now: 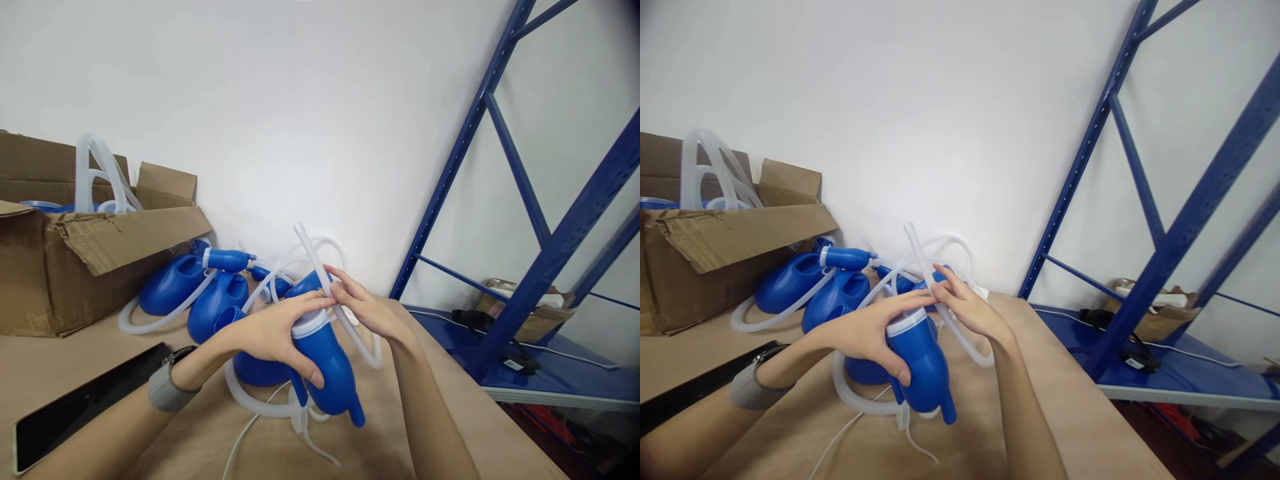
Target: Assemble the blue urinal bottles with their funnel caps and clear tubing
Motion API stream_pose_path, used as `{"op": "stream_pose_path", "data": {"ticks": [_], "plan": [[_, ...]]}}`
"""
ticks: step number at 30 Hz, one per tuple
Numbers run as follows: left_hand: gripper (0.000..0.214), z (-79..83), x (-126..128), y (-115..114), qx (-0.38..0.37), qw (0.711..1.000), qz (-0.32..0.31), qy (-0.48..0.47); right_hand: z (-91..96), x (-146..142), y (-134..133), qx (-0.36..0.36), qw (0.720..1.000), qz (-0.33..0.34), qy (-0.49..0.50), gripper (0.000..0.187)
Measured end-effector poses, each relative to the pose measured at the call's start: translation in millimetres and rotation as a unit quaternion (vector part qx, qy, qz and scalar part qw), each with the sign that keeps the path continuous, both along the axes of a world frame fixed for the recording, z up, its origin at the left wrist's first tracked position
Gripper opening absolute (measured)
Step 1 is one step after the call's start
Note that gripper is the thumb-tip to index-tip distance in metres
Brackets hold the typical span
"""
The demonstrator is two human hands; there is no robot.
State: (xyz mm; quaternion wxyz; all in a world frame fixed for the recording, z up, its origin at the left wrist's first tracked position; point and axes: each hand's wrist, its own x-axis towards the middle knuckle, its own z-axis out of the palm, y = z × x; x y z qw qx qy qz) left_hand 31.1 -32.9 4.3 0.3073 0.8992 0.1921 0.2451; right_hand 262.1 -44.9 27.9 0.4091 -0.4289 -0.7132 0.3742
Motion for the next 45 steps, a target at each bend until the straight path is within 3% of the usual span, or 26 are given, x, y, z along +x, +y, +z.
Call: {"op": "stream_pose_path", "data": {"ticks": [4, 12, 19, 27, 38, 45], "plan": [[0.115, 2.3, -5, 4, 0.014, 1.000, 0.005, -0.013, -1.5, 4, 3, -0.018, 0.999, 0.032, 0.025, 0.073], [0.110, 1.3, -7, 8, -0.011, 0.999, -0.011, -0.038, -3.2, -4, 12, -0.016, 0.997, 0.045, 0.054, 0.043], [0.103, 5.5, -11, 11, -0.071, 0.994, -0.041, -0.066, -6.6, 0, 15, -0.044, 0.989, 0.074, 0.122, 0.043], [0.108, 0.0, -12, 14, -0.110, 0.989, -0.069, -0.069, -20.9, -6, 26, -0.090, 0.960, 0.176, 0.198, 0.050], [0.110, -2.9, -11, 15, -0.108, 0.989, -0.070, -0.066, -9.6, -7, 18, -0.037, 0.965, 0.084, 0.245, 0.047], [0.110, -3.9, -3, 7, -0.088, 0.993, -0.074, -0.006, -4.0, -12, 20, 0.005, 0.936, 0.030, 0.350, 0.055]]}}
